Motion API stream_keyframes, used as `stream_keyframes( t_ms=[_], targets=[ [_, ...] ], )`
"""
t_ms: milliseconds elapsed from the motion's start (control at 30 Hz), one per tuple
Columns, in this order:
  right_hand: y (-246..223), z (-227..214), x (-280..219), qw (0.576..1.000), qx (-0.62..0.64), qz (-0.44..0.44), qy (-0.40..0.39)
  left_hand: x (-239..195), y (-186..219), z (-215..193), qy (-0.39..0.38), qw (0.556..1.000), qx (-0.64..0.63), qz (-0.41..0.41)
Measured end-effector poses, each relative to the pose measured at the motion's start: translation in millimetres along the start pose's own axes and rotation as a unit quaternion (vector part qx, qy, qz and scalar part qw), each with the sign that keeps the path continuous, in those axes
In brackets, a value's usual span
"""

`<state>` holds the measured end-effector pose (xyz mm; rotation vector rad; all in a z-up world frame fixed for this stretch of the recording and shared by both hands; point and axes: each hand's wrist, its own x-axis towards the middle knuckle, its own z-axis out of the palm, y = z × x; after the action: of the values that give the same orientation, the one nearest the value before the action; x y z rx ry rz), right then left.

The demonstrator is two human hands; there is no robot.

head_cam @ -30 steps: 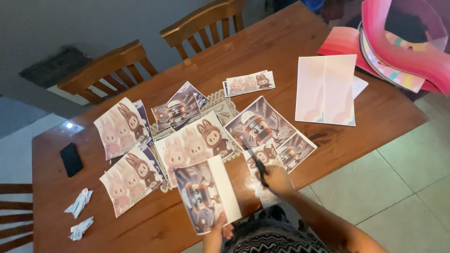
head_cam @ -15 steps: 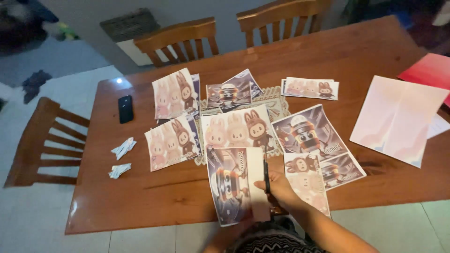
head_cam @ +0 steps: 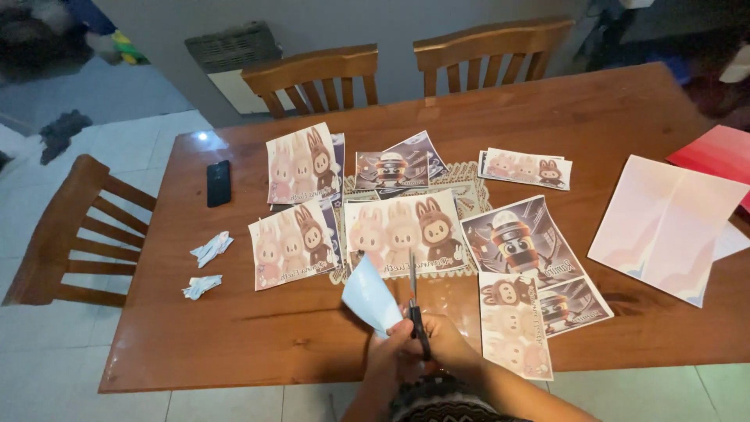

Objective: Cutting out printed character designs from paper sheets using scissors and organizing the cutouts on a table.

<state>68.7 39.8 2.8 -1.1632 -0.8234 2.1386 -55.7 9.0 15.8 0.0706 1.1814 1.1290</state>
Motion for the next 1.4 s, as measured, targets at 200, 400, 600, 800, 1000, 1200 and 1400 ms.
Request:
stream_keyframes(
  t_ms=[200, 400, 600, 800, 1000, 1200, 1400],
  targets=[
    [31, -71, 40, 0.815, -0.551, -0.046, 0.174, 91, -28, -104, 0.183, 0.965, 0.129, 0.133],
    [139, -127, 107, 0.526, -0.822, -0.116, 0.182, 59, -5, -119, 0.270, 0.917, 0.291, 0.033],
    [151, -119, 118, 0.401, -0.861, -0.200, 0.240, 97, -17, -193, 0.187, 0.681, 0.705, 0.073],
    [126, -112, 110, 0.547, -0.816, -0.142, 0.122, 34, 18, -127, 0.191, 0.579, 0.792, 0.008],
    [40, -63, 48, 0.734, -0.597, -0.294, 0.137, 17, 21, -111, 0.125, 0.562, 0.816, 0.052],
    [-11, -16, 3, 0.850, -0.447, -0.198, -0.195, -29, 52, -40, -0.013, 0.733, 0.677, 0.066],
    [33, 11, 14, 0.934, -0.293, -0.202, 0.012, 14, 8, -26, 0.030, 0.815, 0.353, 0.458]
  ],
)
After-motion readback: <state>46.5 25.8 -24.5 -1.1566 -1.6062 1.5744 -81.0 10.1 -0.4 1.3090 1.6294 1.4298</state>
